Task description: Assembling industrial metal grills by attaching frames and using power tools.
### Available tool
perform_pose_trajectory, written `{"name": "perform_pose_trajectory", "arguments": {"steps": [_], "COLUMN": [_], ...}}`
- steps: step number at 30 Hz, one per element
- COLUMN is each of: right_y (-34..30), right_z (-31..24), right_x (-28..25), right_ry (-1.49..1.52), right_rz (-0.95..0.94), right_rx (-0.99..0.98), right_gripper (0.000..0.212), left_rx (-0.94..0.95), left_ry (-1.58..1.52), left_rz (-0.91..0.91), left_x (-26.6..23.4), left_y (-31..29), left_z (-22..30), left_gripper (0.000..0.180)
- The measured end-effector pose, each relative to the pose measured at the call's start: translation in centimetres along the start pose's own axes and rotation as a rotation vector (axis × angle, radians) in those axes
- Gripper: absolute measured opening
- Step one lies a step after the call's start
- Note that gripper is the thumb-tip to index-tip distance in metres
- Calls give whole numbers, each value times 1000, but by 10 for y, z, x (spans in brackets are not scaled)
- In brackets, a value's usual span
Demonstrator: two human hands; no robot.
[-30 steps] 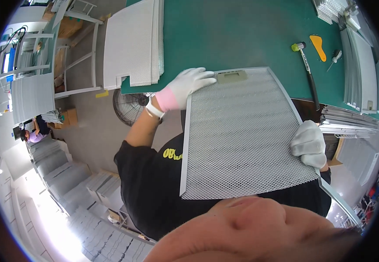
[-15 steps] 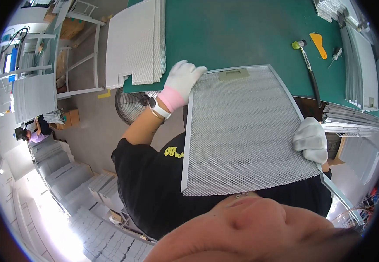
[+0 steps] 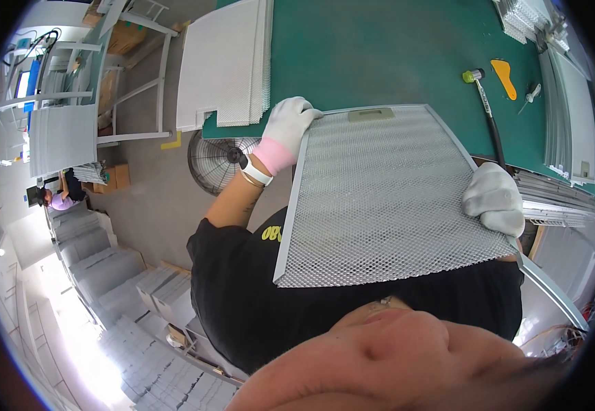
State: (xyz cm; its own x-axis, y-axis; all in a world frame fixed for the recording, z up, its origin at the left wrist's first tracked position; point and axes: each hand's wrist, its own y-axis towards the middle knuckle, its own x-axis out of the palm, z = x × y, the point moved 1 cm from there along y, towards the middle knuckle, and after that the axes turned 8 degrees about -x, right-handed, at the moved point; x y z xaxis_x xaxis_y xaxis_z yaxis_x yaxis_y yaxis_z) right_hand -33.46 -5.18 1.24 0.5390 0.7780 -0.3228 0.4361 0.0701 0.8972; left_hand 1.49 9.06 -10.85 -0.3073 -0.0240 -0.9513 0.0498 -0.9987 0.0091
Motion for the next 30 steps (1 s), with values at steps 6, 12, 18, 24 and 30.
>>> {"name": "perform_pose_trajectory", "arguments": {"steps": [6, 12, 18, 24, 30], "right_y": [2, 6, 3, 59, 78], "right_z": [5, 65, 76, 84, 61], "right_x": [5, -12, -16, -11, -65], "right_ry": [-85, -141, -173, -351, -753], "right_rz": [310, 555, 661, 718, -81], "right_rx": [270, 311, 449, 248, 392], "right_gripper": [35, 33, 19, 74, 41], "left_rx": [271, 526, 366, 253, 158], "left_ry": [-486, -909, -1028, -967, -990], "left_rz": [-130, 749, 1036, 959, 917], "left_x": [-105, -130, -113, -119, -124], "left_y": [-9, 11, 33, 37, 45], "left_z": [51, 77, 67, 54, 48], "left_gripper": [32, 28, 15, 18, 10]}}
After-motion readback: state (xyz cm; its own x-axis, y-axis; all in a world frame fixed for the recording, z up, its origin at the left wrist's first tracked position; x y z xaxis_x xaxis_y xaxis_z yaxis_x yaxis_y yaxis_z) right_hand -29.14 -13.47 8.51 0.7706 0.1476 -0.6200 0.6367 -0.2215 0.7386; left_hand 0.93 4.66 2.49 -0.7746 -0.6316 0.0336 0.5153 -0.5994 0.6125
